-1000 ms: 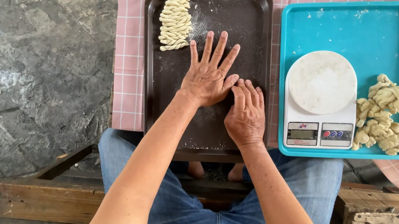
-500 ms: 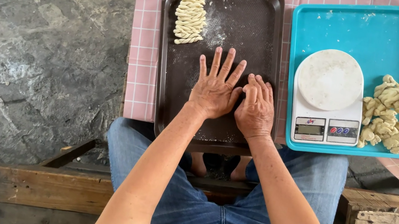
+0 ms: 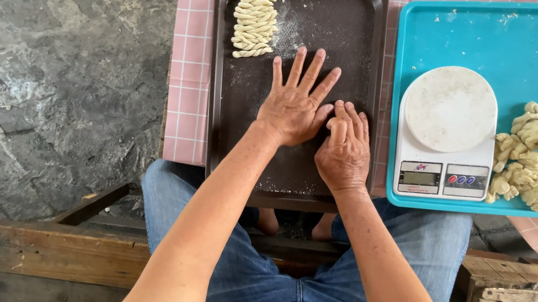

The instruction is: Shaping small pieces of dough into twisted snacks by rolling and braiding them by hand.

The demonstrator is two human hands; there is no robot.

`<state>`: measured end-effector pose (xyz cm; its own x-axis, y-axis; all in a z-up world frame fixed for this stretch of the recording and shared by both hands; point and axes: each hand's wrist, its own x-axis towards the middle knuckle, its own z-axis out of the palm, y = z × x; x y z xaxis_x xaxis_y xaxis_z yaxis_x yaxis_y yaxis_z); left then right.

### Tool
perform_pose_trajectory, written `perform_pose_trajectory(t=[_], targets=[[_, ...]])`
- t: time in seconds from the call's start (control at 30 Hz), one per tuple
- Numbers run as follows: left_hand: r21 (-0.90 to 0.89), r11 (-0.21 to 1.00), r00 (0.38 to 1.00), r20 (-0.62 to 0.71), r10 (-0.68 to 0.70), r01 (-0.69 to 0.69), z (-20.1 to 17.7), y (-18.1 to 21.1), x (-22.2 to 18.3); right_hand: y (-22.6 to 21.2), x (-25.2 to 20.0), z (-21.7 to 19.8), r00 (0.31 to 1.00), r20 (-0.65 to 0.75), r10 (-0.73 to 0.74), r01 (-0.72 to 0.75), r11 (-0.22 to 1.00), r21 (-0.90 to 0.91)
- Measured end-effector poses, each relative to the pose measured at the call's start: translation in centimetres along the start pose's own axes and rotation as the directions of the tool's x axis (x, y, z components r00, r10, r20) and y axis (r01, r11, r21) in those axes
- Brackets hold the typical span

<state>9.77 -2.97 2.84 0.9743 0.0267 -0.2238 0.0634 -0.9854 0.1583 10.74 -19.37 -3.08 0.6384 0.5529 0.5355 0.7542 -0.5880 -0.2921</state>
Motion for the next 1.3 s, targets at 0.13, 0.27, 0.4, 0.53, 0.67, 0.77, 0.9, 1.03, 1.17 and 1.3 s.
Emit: perform_pose_trajectory(t=[0.13,0.27,0.4,0.53,0.67,0.77,0.9,1.03,1.17,1.3], targets=[[0.024,1.0,0.999,-0.033,0.011,-0.01,-0.3,-0.5,2.0,0.2,0.0,0.2,1.0,0.006,-0.007,0.008,1.0,-0.028],[0.039,0.998,0.993,-0.106,0.052,-0.048,0.2,-1.0,2.4,-0.3,0.2,-0.6,0.993,0.102,0.053,-0.065,0.991,0.119],[0.012,1.0,0.996,-0.083,0.027,-0.026,0.4,-0.1,0.7,0.1,0.2,0.0,1.0,-0.003,-0.01,0.01,0.999,-0.031],[0.003,1.0,0.998,-0.061,0.025,-0.025,0.3,0.8,-1.7,0.2,0.4,0.1,0.999,-0.03,-0.017,0.016,1.0,-0.015],[-0.015,0.999,0.996,-0.075,0.044,-0.045,1.0,1.8,-4.5,0.7,-0.3,0.8,1.0,-0.011,-0.012,0.012,1.0,0.016],[-0.13,0.982,0.988,-0.093,0.126,-0.137,2.5,1.1,-6.4,0.8,-0.5,0.7,0.999,-0.032,-0.019,0.02,1.0,0.015],[-0.425,0.889,0.929,-0.369,0.003,-0.172,2.8,-1.9,-8.2,0.7,-0.7,1.0,1.0,0.005,0.015,-0.015,1.0,0.015],[-0.322,0.943,0.847,-0.52,-0.108,-0.078,1.3,-0.9,-12.2,0.7,-0.5,0.9,0.999,0.022,0.024,-0.024,1.0,0.003],[-0.11,0.994,0.918,-0.395,-0.03,-0.014,0.8,4.5,-15.8,0.3,-0.1,0.2,0.999,0.022,0.031,-0.032,0.999,0.016],[-0.049,0.999,0.914,-0.406,-0.013,-0.008,3.5,6.2,-15.7,0.2,-0.1,0.1,0.999,0.022,0.025,-0.026,0.999,0.022]])
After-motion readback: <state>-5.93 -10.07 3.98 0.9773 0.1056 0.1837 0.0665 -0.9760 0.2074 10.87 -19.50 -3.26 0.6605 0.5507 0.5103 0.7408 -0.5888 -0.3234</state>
